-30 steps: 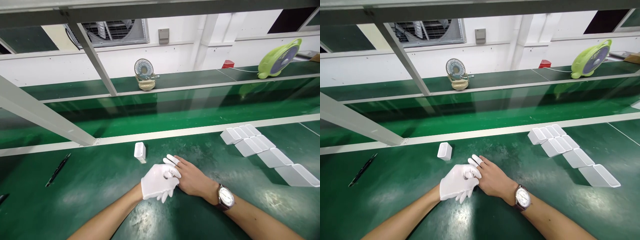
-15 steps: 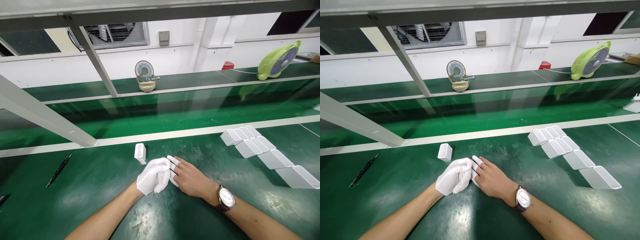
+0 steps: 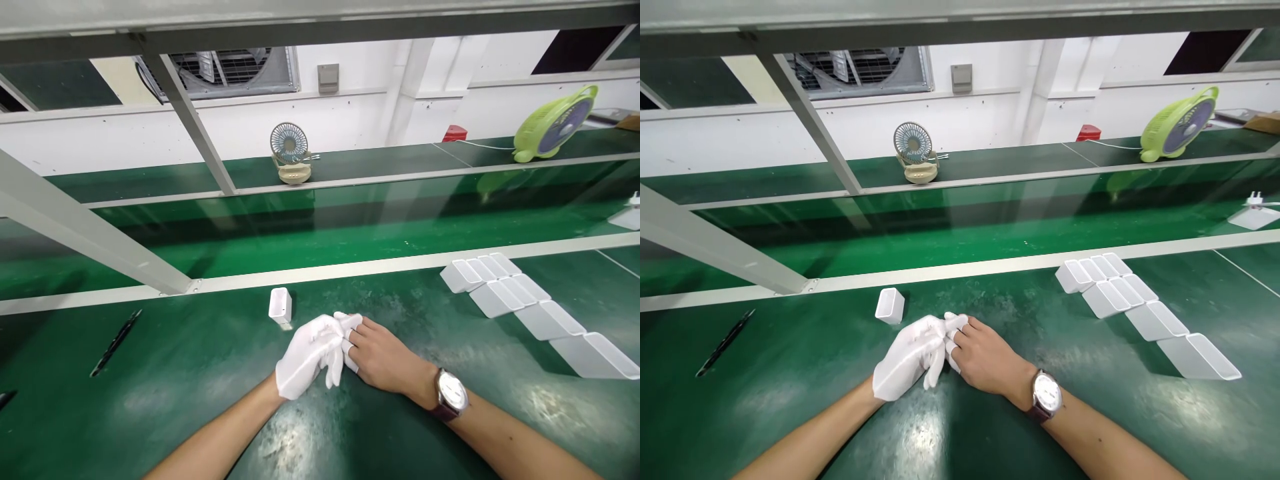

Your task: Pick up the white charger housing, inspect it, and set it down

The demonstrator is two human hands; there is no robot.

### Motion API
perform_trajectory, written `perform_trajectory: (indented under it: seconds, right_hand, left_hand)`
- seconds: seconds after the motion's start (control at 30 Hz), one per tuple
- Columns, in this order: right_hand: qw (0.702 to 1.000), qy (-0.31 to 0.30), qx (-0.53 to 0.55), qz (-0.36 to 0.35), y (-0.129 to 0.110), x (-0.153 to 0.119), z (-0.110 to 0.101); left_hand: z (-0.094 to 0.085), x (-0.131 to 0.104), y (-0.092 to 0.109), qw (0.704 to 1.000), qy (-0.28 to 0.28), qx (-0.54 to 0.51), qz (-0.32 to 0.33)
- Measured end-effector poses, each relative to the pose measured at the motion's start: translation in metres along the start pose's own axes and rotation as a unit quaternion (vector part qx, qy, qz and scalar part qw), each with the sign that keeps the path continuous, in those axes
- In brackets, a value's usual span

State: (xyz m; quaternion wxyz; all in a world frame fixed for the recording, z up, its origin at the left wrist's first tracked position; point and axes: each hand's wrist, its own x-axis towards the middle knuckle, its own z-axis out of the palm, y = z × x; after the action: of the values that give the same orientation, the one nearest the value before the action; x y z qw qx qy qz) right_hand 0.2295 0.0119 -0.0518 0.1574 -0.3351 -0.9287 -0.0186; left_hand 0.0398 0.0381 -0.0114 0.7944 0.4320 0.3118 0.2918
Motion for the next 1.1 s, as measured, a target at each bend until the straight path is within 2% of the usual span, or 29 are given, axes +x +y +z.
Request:
perform_trajectory:
  seconds: [0.1,0.27,0.4,0.53,0.77,0.9,1.1]
  right_hand:
    - [1.0,-0.004,-0.013,-0.007,0.0,-0.001,0.001]
    - [0.999,0.041,-0.005,-0.003,-0.001,-0.001,0.001]
    - [0.999,0.033,0.02,0.006,-0.002,0.0,-0.001]
    - [0.998,0.06,0.032,0.008,-0.003,0.0,-0.001]
    - [0.997,0.042,0.061,-0.011,-0.003,-0.001,-0.002]
    - [0.998,0.045,0.042,-0.022,-0.004,-0.001,-0.002]
    - [0.998,0.023,0.037,-0.051,0.001,-0.005,0.003]
  left_hand:
    - [-0.004,0.0,0.0,0.999,0.004,-0.02,0.036]
    - [0.0,-0.004,0.007,0.998,-0.027,0.057,-0.018]
    - [0.002,-0.005,0.011,0.998,-0.033,0.05,0.007]
    - [-0.001,-0.007,0.011,0.995,-0.082,0.045,-0.023]
    - [-0.005,-0.011,-0.002,0.988,-0.152,0.013,-0.031]
    - [-0.009,-0.009,0.001,0.969,-0.232,0.011,-0.089]
    - [-0.006,-0.009,0.005,0.963,-0.244,0.018,-0.109]
